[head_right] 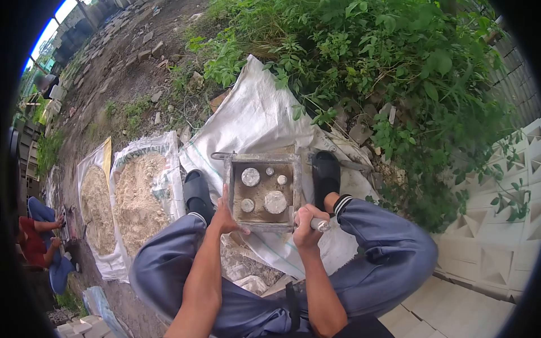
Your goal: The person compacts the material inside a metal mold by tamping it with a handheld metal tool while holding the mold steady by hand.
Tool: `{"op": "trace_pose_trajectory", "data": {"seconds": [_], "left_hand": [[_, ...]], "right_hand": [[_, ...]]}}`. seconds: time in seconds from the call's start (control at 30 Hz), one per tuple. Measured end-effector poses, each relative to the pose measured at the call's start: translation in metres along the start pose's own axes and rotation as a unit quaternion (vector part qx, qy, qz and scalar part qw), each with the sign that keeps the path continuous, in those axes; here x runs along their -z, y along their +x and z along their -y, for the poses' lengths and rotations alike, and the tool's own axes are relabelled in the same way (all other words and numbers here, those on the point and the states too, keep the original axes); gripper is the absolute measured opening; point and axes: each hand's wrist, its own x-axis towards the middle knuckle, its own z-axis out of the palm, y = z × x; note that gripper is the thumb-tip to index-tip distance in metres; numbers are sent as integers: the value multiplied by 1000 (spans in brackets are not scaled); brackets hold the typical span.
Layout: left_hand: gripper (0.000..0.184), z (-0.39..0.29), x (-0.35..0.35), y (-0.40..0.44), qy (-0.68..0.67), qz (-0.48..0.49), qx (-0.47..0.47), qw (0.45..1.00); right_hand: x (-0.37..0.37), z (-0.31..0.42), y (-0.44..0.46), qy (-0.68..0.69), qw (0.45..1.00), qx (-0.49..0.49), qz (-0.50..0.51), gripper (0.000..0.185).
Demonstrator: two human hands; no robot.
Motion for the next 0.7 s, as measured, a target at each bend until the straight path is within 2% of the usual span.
{"op": "trace_pose_trajectory", "data": {"seconds": [0.07, 0.13, 0.2, 0.3, 0.47, 0.53, 0.57, 0.6, 0.63, 0.7], "left_hand": [[172, -2, 3, -1, -24, 45, 25, 998], [172, -4, 2, -5, -25, 44, 24, 998], [171, 1, -4, -1, 2, 4, -5, 1000], [171, -3, 2, -2, 3, 28, 19, 999], [172, -1, 1, -3, -9, 13, -11, 1000], [172, -2, 0, -1, 9, 11, 2, 1000], [172, 0, -2, 1, 8, 11, 1, 1000], [172, -3, 2, 5, 1, 13, -2, 1000], [172, -1, 1, 0, -5, 24, 1, 1000], [172, -2, 4, -3, -17, 38, 12, 999]], "right_hand": [[5, 6, -3, -52, 997, 55, 29, 33], [19, -53, -5, -135, 991, 0, 24, 29], [21, -69, -6, -283, 944, 168, 5, 25], [3, -11, -9, -183, 975, 117, 45, 23], [11, -54, -11, -208, 965, 148, 56, 32], [-2, -37, -1, -157, 983, 83, 42, 32], [5, -41, -7, -125, 992, 29, 6, 25], [2, -34, -1, -126, 991, 31, 11, 25], [0, -17, -2, -180, 977, 115, 8, 25], [15, -56, -4, -179, 978, 99, 30, 24]]}}
